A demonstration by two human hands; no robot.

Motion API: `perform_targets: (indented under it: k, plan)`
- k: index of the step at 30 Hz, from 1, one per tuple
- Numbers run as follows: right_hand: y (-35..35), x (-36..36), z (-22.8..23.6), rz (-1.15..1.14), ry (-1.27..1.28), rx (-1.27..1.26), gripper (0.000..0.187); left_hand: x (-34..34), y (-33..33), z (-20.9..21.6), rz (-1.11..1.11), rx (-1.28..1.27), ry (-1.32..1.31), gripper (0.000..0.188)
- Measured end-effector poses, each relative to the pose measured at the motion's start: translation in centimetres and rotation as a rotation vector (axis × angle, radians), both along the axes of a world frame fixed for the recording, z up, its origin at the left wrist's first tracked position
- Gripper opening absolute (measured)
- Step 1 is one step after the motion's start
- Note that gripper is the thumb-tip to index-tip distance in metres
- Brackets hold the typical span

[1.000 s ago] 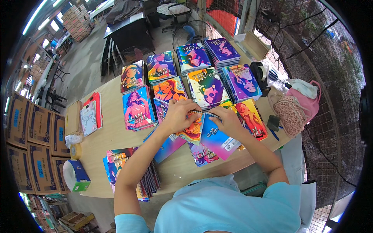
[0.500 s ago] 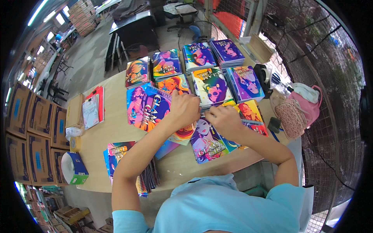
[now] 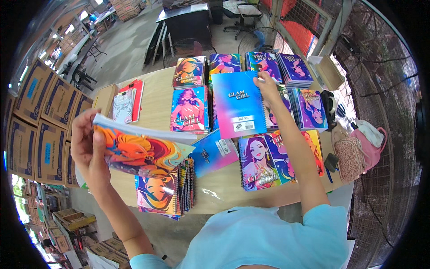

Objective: The person walks through a warehouse and approaches a table with stacks of notebooks. They pick up, flip through, and arrange the notebooks into neat piles on the table.

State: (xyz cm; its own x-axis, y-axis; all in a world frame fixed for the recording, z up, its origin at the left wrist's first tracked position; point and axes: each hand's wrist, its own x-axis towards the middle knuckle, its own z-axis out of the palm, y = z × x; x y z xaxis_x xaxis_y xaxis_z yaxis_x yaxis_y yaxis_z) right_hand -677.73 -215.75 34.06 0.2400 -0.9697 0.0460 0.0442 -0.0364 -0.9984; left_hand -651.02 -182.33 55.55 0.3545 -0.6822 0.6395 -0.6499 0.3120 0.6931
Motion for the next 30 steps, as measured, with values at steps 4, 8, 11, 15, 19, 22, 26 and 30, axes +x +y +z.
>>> perform_targets:
  k: [4, 8, 11, 15, 19, 22, 26, 30]
  plan:
    - [-3.4, 3.0, -2.6, 0.065, -0.031, 0.046, 0.019, 0.3, 2.0, -0.2, 0.133, -0.038, -0.051, 0.040]
    - [-0.3, 3.7, 3.7, 0.204, -0.022, -0.279, 0.020, 1.1, 4.0, -0.4, 0.246, -0.155, -0.071, 0.046]
    - [3.1, 3.2, 4.0, 0.287, 0.348, -0.517, 0.022, 1.6, 5.2, -0.7, 0.284, -0.212, -0.038, 0.047]
    - [3.9, -0.7, -6.8, 0.473, 0.550, -0.774, 0.034, 1.8, 4.3, -1.7, 0.227, -0.216, 0.011, 0.046]
    - [4.6, -2.4, -8.6, 0.607, 0.840, -0.818, 0.036, 2.4, 3.2, -2.4, 0.168, -0.187, 0.020, 0.043]
    - [4.1, -2.4, -7.8, 0.585, 0.978, -0.818, 0.036, 1.9, 3.1, -2.1, 0.140, -0.142, -0.014, 0.042]
    - [6.2, -1.2, -0.8, 0.488, 1.108, -0.728, 0.042, -1.6, 1.1, -1.9, 0.037, -0.031, 0.025, 0.037]
    - [14.9, -0.6, 14.7, 0.426, 0.002, -0.676, 0.047, -6.4, -2.4, -2.3, -0.150, 0.030, 0.099, 0.023]
